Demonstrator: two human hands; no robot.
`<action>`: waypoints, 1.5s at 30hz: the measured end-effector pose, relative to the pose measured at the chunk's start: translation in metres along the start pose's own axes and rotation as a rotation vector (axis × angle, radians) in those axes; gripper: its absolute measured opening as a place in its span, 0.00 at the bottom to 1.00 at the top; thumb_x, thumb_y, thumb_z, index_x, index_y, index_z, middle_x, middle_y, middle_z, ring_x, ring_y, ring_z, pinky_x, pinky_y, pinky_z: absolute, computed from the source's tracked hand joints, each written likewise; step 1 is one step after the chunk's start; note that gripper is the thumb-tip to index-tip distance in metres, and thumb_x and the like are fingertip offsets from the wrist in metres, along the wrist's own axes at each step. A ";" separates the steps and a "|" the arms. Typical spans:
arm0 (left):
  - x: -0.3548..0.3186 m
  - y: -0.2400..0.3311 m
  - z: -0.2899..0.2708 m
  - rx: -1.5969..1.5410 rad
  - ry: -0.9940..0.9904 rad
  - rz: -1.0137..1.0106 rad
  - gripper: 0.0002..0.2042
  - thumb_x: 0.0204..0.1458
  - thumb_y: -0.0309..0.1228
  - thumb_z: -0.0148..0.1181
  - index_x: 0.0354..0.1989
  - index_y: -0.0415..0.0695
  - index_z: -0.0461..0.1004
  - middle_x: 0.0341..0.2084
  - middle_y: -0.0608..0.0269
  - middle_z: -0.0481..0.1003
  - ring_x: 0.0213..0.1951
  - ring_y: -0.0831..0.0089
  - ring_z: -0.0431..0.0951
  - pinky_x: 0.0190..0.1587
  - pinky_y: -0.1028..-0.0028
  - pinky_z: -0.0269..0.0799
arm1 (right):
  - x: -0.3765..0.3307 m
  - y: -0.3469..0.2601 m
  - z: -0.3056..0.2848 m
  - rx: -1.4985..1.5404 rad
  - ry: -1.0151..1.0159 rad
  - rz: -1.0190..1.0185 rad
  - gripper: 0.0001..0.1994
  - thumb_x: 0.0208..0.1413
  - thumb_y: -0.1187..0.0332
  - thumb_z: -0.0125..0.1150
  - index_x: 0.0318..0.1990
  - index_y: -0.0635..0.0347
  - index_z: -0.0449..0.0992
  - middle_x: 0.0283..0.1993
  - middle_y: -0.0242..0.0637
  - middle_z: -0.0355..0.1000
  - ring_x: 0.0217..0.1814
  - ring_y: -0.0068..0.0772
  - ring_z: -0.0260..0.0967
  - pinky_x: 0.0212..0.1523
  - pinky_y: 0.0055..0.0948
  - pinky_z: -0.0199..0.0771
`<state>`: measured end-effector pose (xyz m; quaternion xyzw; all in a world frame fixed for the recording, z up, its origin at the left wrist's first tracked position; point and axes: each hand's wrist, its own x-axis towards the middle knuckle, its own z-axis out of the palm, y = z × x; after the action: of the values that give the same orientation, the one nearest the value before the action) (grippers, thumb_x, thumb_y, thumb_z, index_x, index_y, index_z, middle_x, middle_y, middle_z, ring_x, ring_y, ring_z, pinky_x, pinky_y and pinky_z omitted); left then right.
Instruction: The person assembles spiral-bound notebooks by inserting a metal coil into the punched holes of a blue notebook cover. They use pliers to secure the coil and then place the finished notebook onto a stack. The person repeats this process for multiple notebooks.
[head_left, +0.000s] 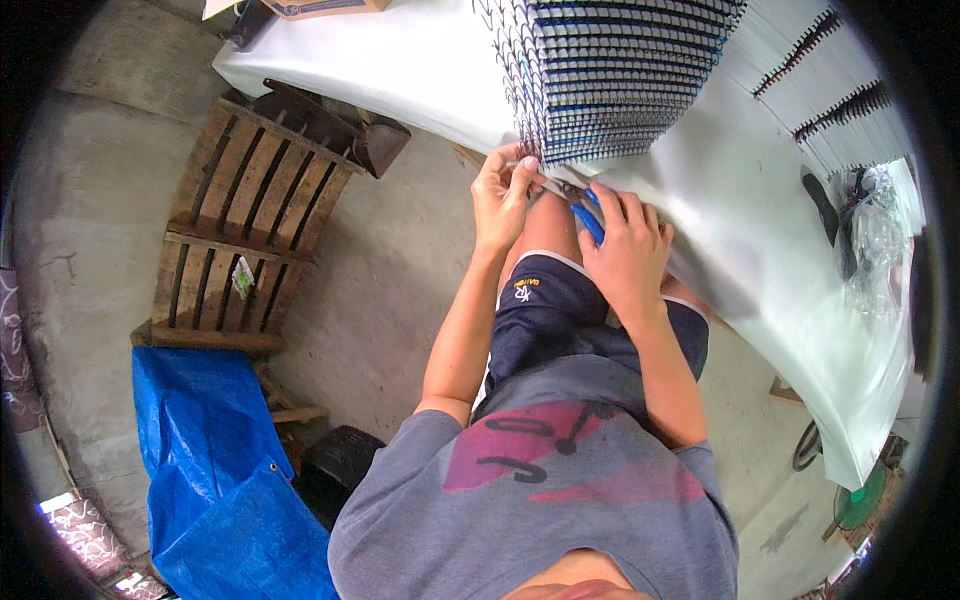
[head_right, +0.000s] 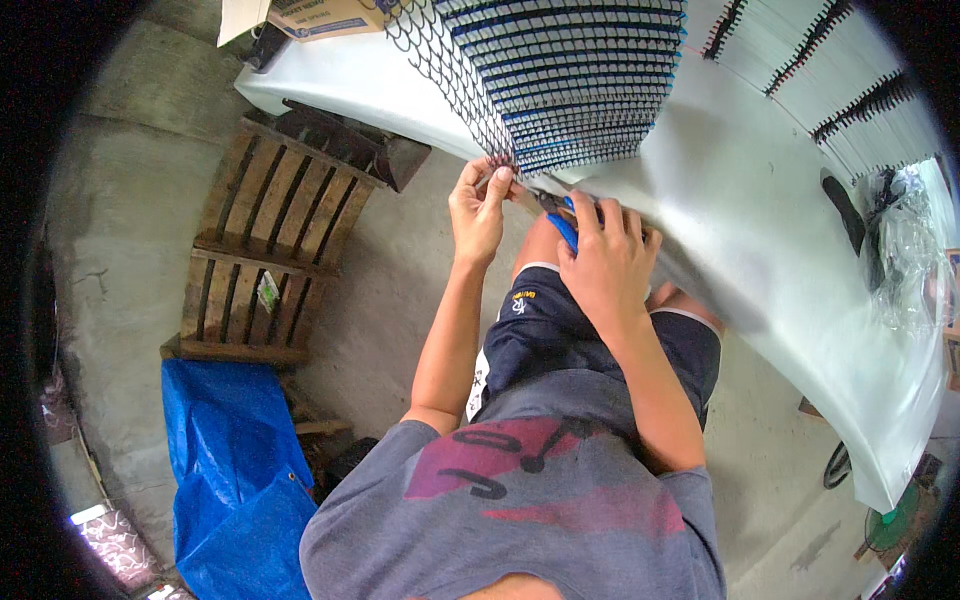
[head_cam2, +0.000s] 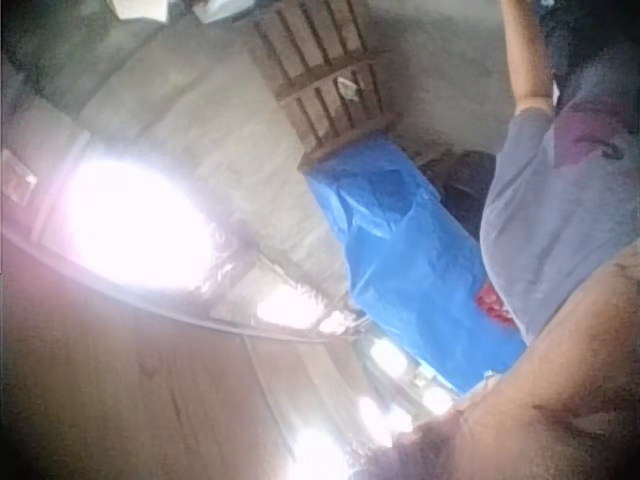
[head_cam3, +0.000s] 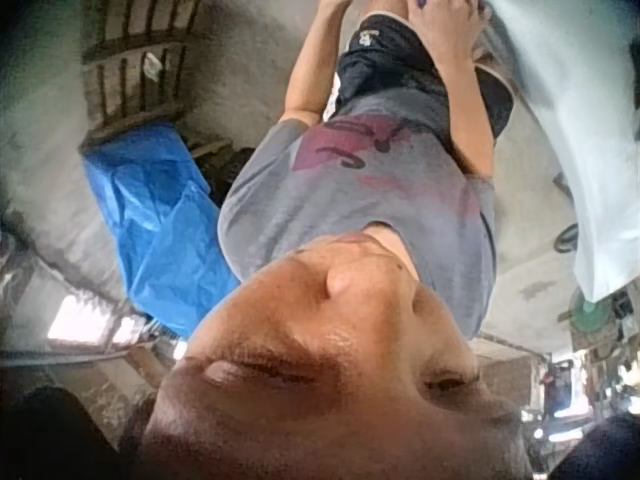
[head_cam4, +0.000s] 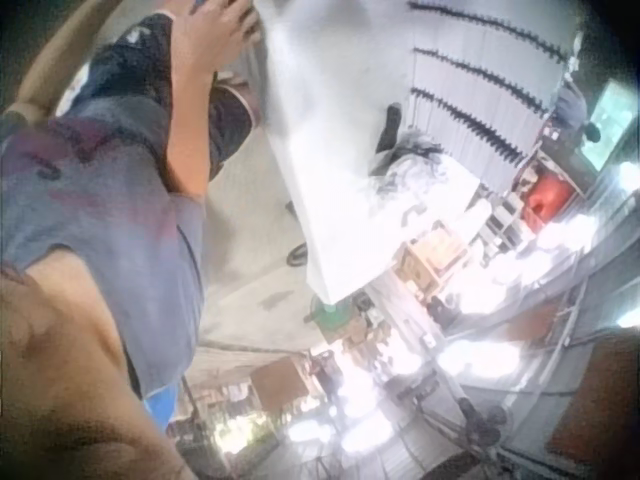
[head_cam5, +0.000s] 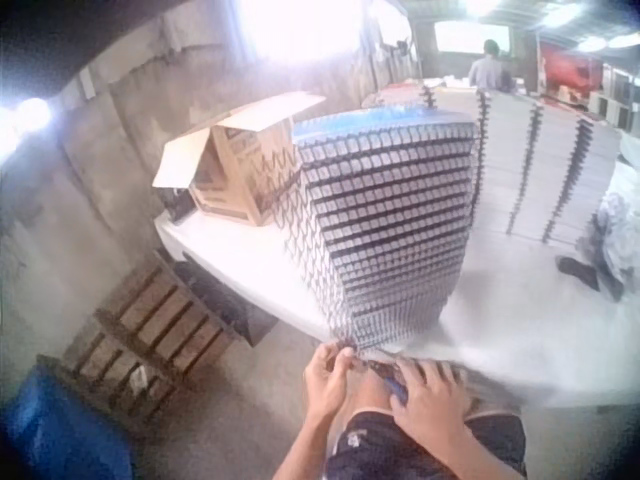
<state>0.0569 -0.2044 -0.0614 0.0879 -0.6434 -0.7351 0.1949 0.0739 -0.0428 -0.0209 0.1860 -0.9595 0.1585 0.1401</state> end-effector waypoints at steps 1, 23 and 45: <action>0.000 -0.001 0.000 -0.014 0.007 0.006 0.09 0.56 0.29 0.55 0.41 0.35 0.70 0.30 0.64 0.74 0.29 0.79 0.73 0.33 0.78 0.70 | 0.001 -0.001 0.000 -0.017 0.009 0.012 0.25 0.39 0.62 0.65 0.50 0.47 0.71 0.43 0.31 0.67 0.46 0.37 0.66 0.44 0.46 0.63; 0.003 -0.004 -0.002 -0.088 0.057 0.009 0.14 0.52 0.29 0.61 0.43 0.32 0.73 0.31 0.59 0.77 0.27 0.77 0.75 0.32 0.79 0.71 | 0.019 0.003 0.011 0.124 -0.053 0.029 0.14 0.44 0.66 0.62 0.41 0.53 0.75 0.33 0.36 0.72 0.35 0.41 0.74 0.38 0.38 0.70; 0.000 0.005 -0.014 -0.017 -0.045 -0.045 0.09 0.53 0.28 0.60 0.38 0.34 0.74 0.27 0.60 0.77 0.26 0.78 0.75 0.32 0.78 0.73 | 0.020 -0.007 0.003 0.000 0.071 0.006 0.18 0.40 0.63 0.65 0.43 0.48 0.75 0.38 0.30 0.69 0.44 0.33 0.66 0.44 0.42 0.61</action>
<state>0.0625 -0.2175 -0.0591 0.0838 -0.6392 -0.7465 0.1646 0.0579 -0.0564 -0.0149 0.1773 -0.9545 0.1655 0.1737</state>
